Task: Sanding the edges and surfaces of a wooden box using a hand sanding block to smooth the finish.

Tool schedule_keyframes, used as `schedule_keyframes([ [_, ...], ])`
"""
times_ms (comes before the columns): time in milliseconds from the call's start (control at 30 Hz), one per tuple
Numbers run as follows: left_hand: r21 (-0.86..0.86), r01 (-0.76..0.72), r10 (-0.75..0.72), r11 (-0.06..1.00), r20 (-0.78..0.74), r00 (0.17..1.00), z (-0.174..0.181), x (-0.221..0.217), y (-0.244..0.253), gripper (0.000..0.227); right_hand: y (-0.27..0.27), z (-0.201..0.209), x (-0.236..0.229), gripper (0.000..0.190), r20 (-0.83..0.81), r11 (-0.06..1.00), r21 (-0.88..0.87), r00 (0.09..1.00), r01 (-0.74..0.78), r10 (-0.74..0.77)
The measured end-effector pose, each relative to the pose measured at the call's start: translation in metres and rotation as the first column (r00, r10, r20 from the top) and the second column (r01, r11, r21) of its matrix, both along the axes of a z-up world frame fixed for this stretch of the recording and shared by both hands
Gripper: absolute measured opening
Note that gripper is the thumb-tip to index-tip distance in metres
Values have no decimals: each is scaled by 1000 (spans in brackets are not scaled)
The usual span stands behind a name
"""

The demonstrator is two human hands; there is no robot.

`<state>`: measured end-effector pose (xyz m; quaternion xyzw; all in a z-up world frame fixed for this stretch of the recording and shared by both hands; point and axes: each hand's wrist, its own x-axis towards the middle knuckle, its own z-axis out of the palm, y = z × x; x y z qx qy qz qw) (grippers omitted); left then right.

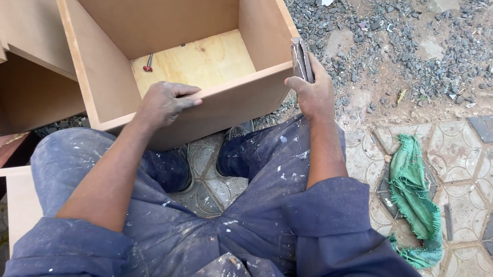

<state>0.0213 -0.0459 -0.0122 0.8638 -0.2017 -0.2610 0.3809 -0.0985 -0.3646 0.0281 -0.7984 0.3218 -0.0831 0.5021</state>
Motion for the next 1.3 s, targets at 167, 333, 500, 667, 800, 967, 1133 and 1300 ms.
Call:
schedule_keyframes([
  [167, 143, -59, 63, 988, -19, 998, -14, 5, 33, 30, 1, -15, 4, 90, -223, 975, -205, 974, -84, 37],
  [333, 545, -6, -97, 838, 161, 982, -23, -2, 48, 48, 49, -12, 1, 85, -358, 857, -463, 932, -228, 54],
  [500, 493, -60, -71, 868, 243, 968, -4, -12, 42, 49, 76, -18, 5, 91, -341, 748, -520, 903, -413, 262],
  [667, 208, -110, 27, 972, 366, 930, 11, -33, 14, 36, 46, -32, 15, 88, -383, 697, -648, 923, -307, 50],
  [800, -6, -37, 33, 999, 600, 800, 2, -46, -21, 30, 90, -24, 9, 86, -416, 597, -669, 889, -442, 192],
  [967, 254, 62, -204, 965, 584, 785, -14, -60, -42, 54, 58, -24, 9, 84, -427, 529, -686, 865, -500, 263],
  [1133, 400, 106, -306, 910, 476, 824, -2, -71, -43, 79, 45, -17, 14, 90, -522, 620, -675, 853, -401, -16],
  [1300, 511, 217, -361, 832, 201, 911, 19, -62, -47, 78, 105, 17, 7, 81, -568, 620, -496, 767, -608, 298],
])
